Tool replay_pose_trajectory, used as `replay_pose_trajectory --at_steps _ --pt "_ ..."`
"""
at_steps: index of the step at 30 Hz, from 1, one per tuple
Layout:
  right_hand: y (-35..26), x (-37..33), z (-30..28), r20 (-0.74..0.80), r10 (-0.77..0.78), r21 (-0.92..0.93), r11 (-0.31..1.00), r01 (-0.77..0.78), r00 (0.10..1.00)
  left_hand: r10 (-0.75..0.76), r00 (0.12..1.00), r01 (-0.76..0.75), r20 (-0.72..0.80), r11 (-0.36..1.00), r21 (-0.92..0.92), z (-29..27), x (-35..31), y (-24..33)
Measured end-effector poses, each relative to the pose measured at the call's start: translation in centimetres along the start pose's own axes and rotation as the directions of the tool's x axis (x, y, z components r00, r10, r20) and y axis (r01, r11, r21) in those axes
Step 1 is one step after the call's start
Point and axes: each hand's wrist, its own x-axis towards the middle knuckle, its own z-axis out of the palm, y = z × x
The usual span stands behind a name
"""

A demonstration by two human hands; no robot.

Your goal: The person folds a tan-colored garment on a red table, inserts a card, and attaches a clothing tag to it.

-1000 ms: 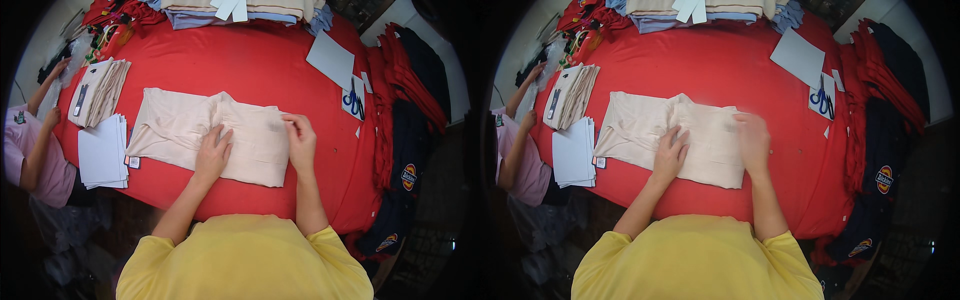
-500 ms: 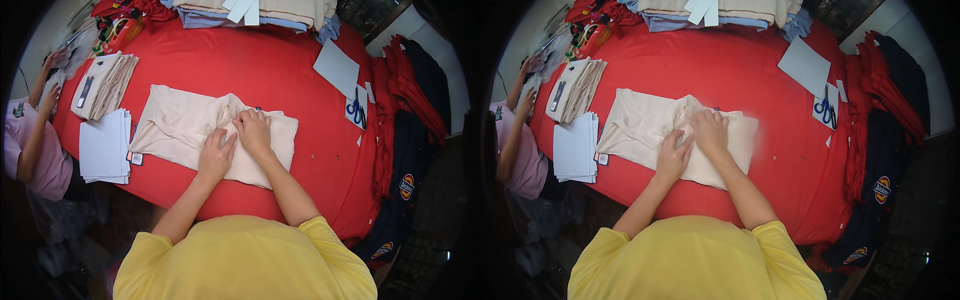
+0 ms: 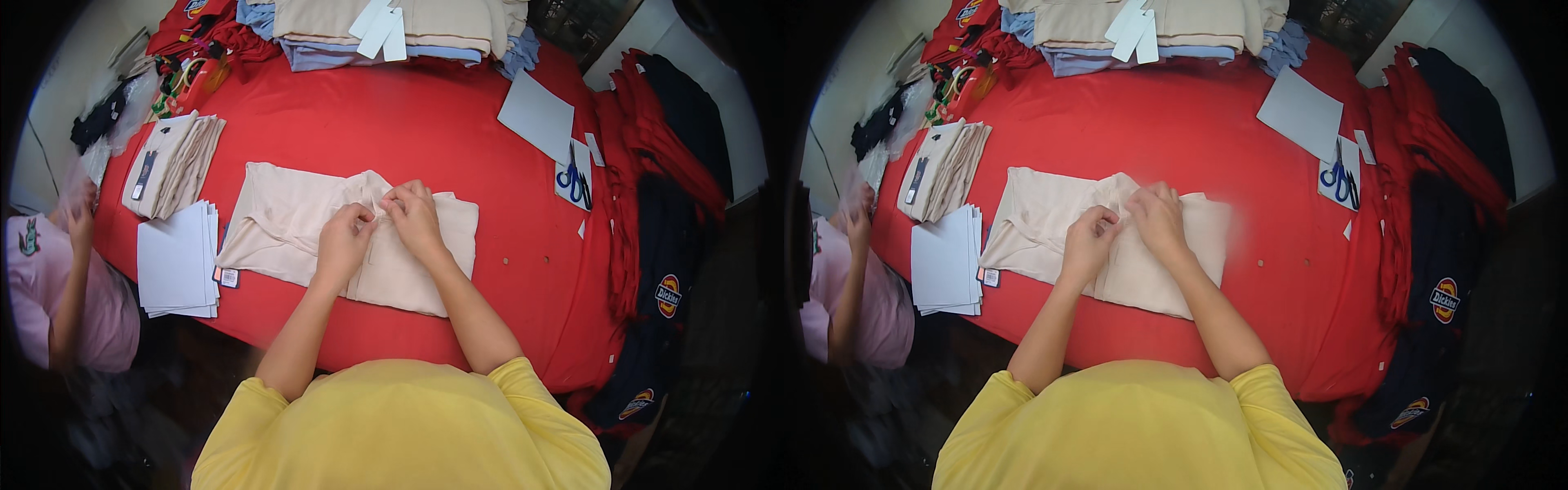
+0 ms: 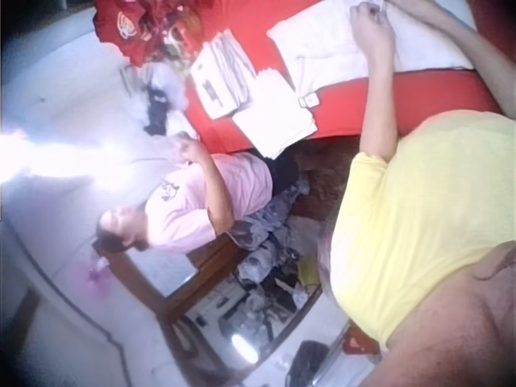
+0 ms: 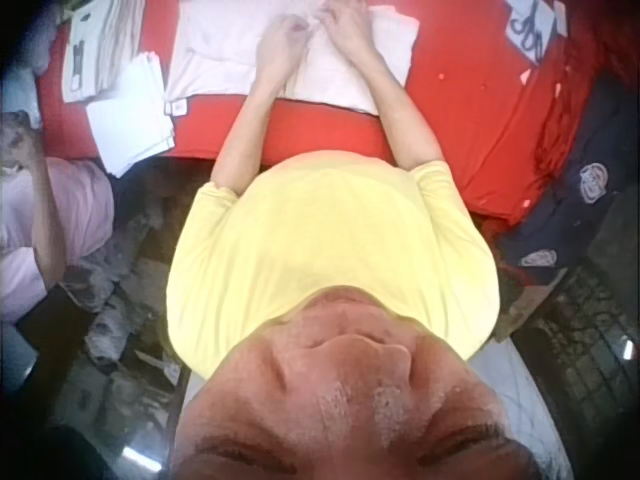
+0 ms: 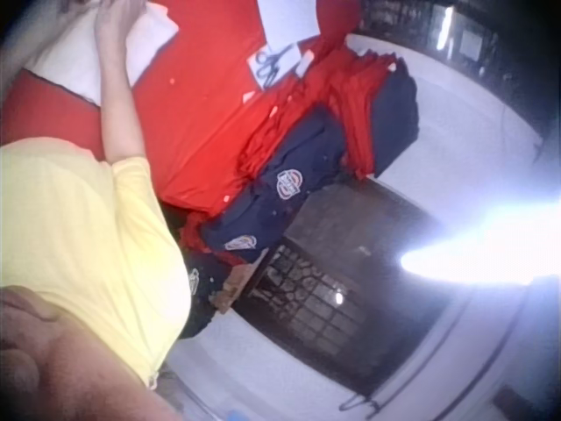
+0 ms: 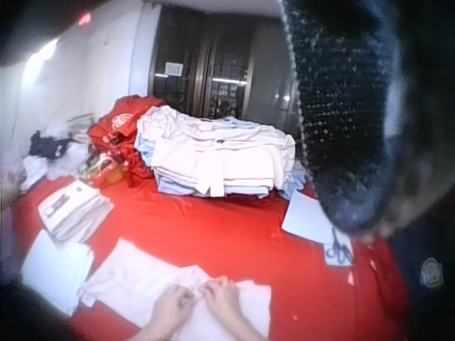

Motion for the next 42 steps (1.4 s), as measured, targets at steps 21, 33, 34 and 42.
replay_pose_trajectory --at_steps 21,33,34,42 --pt "0.6 -4.1 -2.0 0.047 -0.001 0.210 0.978 -0.008 0.999 -0.247 0.888 0.449 0.388 0.645 -0.619 0.2 0.7 -3.7" --pt "0.9 -4.8 -1.2 -0.034 -0.246 -0.038 0.969 0.245 0.969 -0.275 0.876 0.481 0.396 0.549 -0.683 0.1 0.7 -3.8" --pt "0.9 -4.8 -1.2 -0.035 -0.247 -0.039 0.969 0.246 0.968 -0.273 0.878 0.477 0.393 0.554 -0.682 0.1 0.7 -3.9" --pt "0.8 -4.8 -1.3 -0.042 -0.240 -0.041 0.970 0.238 0.970 -0.241 0.911 0.402 0.334 0.693 -0.598 1.1 0.9 -4.2"
